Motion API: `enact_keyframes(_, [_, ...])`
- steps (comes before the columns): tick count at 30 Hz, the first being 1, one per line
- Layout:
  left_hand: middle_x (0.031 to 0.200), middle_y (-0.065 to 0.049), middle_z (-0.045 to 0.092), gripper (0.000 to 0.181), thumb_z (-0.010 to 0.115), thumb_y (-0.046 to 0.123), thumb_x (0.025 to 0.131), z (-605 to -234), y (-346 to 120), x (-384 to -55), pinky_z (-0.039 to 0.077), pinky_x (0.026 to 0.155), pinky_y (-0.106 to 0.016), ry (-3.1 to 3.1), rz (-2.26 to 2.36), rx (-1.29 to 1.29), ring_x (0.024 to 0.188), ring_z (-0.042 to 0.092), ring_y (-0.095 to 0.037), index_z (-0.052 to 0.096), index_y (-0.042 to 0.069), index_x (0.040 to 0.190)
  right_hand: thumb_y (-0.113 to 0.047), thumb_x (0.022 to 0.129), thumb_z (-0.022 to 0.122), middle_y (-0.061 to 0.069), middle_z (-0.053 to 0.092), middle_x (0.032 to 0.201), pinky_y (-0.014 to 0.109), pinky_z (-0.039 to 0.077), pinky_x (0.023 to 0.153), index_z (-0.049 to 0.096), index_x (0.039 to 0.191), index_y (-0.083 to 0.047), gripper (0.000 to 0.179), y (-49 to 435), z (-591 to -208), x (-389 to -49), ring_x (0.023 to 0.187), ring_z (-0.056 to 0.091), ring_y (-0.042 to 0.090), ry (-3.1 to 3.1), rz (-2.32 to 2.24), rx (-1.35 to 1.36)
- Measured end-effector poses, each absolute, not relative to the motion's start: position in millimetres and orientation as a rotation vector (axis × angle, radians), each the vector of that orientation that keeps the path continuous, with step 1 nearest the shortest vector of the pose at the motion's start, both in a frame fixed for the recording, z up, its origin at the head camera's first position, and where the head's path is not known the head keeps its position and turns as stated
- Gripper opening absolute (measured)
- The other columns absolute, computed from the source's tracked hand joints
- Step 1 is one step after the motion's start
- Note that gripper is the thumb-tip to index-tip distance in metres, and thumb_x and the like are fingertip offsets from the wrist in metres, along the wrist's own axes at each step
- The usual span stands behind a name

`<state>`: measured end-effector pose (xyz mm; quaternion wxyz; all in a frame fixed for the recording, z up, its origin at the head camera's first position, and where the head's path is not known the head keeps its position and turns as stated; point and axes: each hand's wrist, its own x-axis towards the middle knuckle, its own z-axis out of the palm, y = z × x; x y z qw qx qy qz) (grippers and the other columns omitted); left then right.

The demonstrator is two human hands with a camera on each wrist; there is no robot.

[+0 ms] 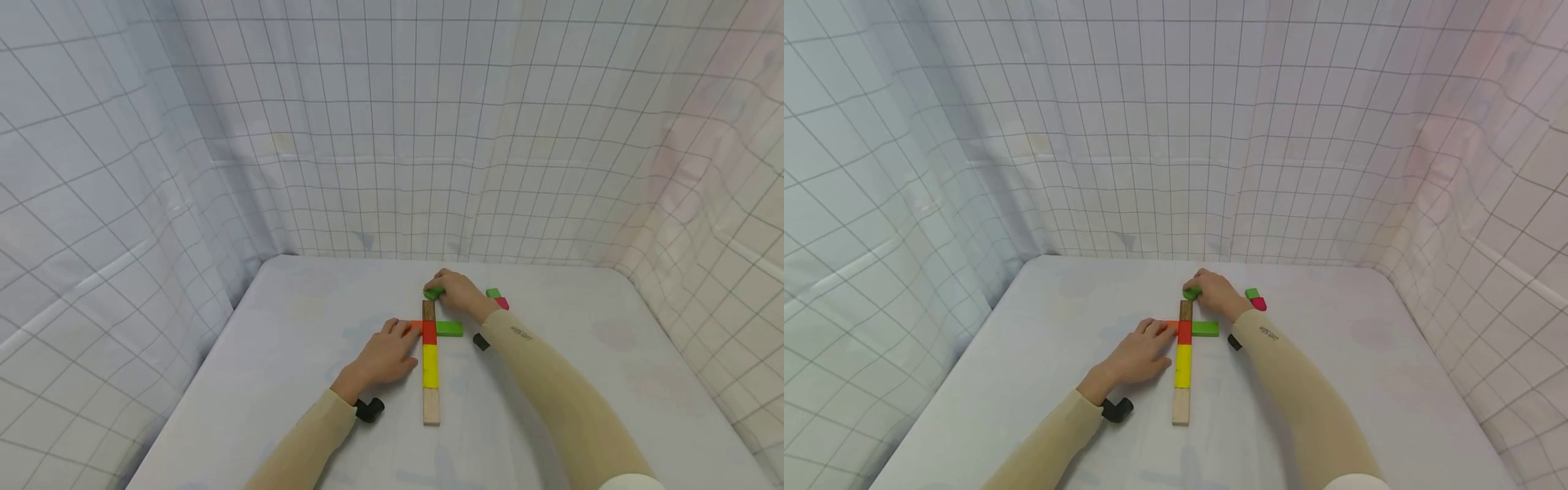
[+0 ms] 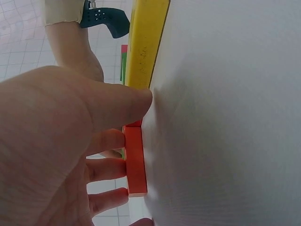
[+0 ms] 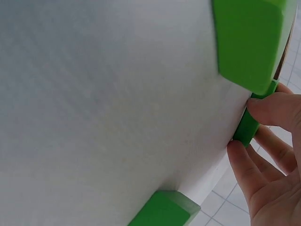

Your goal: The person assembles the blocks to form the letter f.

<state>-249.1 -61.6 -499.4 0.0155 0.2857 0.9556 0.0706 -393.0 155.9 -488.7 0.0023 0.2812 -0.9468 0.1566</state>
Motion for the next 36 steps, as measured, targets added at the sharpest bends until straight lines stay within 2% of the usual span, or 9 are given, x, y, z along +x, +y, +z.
enact_keyframes(36, [0.151,-0.012,0.042,0.065,0.062,0.038,0.098,-495.5,-64.0,-248.4,0.046,0.102,-0.049,2.971,0.217,0.917,0.138,0.035,-0.035,0.043,0.01,0.153,-0.003,0.092,0.065,0.004,0.06,0.125,0.042,0.049,0.099,0.071,0.129,-0.025,0.043,158.7,-488.2,-385.6,0.11,0.058,0.024,-3.008,0.517,0.84])
